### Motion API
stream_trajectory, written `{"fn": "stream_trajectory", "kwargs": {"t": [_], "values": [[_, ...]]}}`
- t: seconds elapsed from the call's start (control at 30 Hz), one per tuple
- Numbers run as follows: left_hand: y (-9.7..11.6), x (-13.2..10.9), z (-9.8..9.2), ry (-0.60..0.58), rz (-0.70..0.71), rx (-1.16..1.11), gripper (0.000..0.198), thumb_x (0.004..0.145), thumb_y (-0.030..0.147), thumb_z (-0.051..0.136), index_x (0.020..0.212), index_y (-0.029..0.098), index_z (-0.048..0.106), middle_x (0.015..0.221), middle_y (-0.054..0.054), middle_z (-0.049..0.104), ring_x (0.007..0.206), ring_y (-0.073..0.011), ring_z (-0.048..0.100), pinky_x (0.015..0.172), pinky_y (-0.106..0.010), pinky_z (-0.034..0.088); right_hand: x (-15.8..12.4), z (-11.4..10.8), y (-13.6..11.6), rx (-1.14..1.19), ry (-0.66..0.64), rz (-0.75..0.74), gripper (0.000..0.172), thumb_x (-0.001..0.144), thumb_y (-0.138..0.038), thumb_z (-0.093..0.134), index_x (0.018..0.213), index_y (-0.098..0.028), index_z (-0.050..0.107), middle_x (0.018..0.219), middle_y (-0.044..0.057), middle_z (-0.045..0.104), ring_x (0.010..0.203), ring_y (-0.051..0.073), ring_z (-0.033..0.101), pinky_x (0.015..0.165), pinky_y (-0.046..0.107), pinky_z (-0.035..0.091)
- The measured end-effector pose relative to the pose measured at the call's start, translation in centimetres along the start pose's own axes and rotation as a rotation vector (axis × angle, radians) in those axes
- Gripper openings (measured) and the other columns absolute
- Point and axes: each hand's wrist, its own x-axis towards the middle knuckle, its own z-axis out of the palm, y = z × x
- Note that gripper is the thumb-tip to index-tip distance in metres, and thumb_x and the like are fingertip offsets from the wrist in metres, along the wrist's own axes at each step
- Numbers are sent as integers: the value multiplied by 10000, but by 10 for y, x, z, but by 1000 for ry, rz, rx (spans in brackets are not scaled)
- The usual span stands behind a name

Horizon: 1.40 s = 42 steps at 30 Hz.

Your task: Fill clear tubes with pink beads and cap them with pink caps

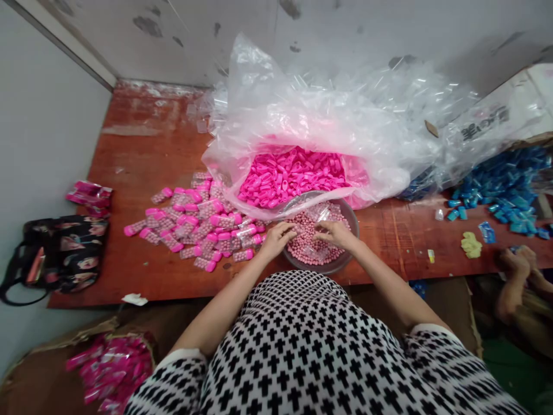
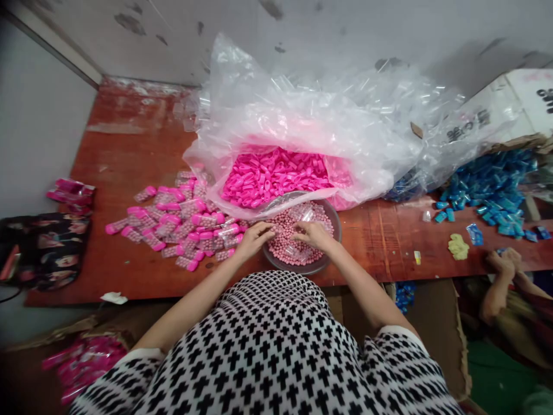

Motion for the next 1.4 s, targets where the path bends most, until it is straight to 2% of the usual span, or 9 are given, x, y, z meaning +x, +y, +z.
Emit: {"fn": "stream_trajectory", "kwargs": {"t": [0.1,0.23,0.47,0.6,0.77,0.9,1.07,1.2,1.4], "values": [[-5,-3,1,21,-88,-144,318,804,385,583,1034,173,636,982,-58,677,916,-198,623,854,-342,484,34,-28,5,-107,224,50,288,824,-397,585,1044,-226,659,964,37,704,805,165,633,748,260,449],[-3,-6,4,38,-192,-406,395,788,435,586,1071,159,591,976,-64,682,886,-191,643,818,-335,513,91,-59,16,-230,457,211,240,863,-295,496,964,-193,687,907,52,705,831,190,622,778,289,440],[7,-4,0,102,-244,-356,420,781,420,593,1108,157,607,992,-61,690,898,-185,643,814,-325,523,135,-62,19,-590,178,1,299,867,-186,460,1112,-184,632,1145,114,619,996,239,532,734,305,420],[9,1,1,138,-227,-429,427,760,421,618,1092,151,621,1009,-69,696,907,-190,649,821,-332,530,140,-60,23,-713,77,-103,261,867,-173,459,1063,-130,626,1063,155,632,960,247,511,743,311,405],[16,13,1,190,-235,-552,468,720,435,658,1076,135,619,1009,-82,696,908,-198,652,808,-340,543,131,-64,31,-470,280,36,289,824,-346,566,1023,-140,604,947,111,651,873,232,555,719,307,421],[23,27,3,201,-205,-568,514,710,466,661,1096,131,607,1024,-84,686,889,-191,654,821,-349,541,109,-59,13,-121,401,-4,339,815,-418,579,1035,-162,607,847,47,658,745,170,582,697,283,446],[31,37,8,210,-153,-568,511,722,506,640,1090,154,612,1099,-96,663,937,-201,643,829,-354,539,69,-33,-33,23,289,-142,271,820,-347,584,1038,-206,659,957,67,689,870,204,623,805,331,470],[35,27,8,221,-172,-627,470,721,480,654,1053,150,614,1030,-90,684,892,-197,655,794,-347,548,40,-10,-50,267,267,-75,319,855,-321,520,1144,-225,618,1070,63,676,969,209,627,876,358,472],[40,10,5,134,-104,-502,402,758,451,625,1012,140,648,970,-75,701,877,-199,658,814,-345,536,21,-12,-49,780,85,7,335,798,-406,609,1062,-201,604,807,16,671,605,135,619,647,300,525]]}}
